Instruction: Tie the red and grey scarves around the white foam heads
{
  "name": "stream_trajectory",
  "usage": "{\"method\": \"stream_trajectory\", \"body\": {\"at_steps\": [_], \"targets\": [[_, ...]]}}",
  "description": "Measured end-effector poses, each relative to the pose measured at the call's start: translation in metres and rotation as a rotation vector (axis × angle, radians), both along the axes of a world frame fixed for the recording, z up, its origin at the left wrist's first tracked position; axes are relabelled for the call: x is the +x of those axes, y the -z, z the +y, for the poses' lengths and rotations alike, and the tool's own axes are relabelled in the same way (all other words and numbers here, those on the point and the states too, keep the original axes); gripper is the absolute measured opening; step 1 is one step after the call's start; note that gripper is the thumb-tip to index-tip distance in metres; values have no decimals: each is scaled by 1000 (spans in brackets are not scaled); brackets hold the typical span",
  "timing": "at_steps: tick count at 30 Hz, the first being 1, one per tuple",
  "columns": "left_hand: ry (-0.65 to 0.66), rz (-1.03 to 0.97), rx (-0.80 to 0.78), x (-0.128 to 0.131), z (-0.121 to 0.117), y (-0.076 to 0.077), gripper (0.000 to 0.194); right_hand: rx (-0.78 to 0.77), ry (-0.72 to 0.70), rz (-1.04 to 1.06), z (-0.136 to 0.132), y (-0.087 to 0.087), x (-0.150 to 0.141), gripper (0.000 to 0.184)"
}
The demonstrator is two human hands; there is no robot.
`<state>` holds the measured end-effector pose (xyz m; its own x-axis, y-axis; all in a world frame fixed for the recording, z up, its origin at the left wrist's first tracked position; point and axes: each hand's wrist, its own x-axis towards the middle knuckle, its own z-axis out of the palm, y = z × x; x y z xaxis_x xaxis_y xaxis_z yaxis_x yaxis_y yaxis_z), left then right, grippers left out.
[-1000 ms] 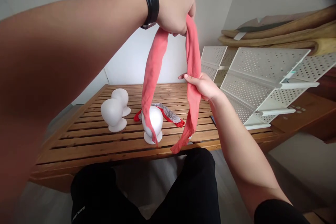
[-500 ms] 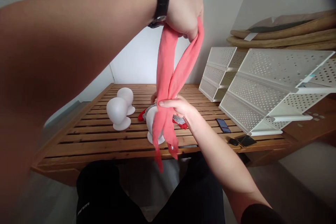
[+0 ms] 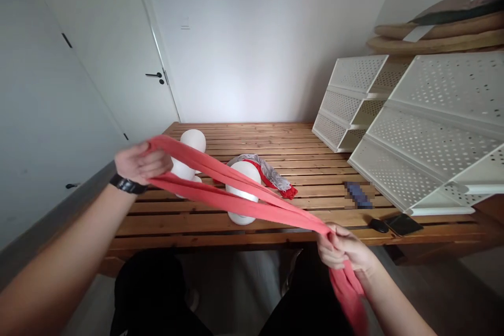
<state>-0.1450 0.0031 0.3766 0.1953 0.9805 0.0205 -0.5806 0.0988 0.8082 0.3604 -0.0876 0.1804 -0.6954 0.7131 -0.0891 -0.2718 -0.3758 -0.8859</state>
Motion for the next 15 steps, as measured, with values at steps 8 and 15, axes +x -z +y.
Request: {"method": "stream_trajectory", "body": {"at_steps": [8, 15], "targets": [[-25, 78, 264, 31, 119, 28, 20, 172, 437, -19, 163, -53, -16, 37], [-18, 524, 163, 62, 208, 72, 27, 127, 714, -301, 276, -17, -62, 45]]}}
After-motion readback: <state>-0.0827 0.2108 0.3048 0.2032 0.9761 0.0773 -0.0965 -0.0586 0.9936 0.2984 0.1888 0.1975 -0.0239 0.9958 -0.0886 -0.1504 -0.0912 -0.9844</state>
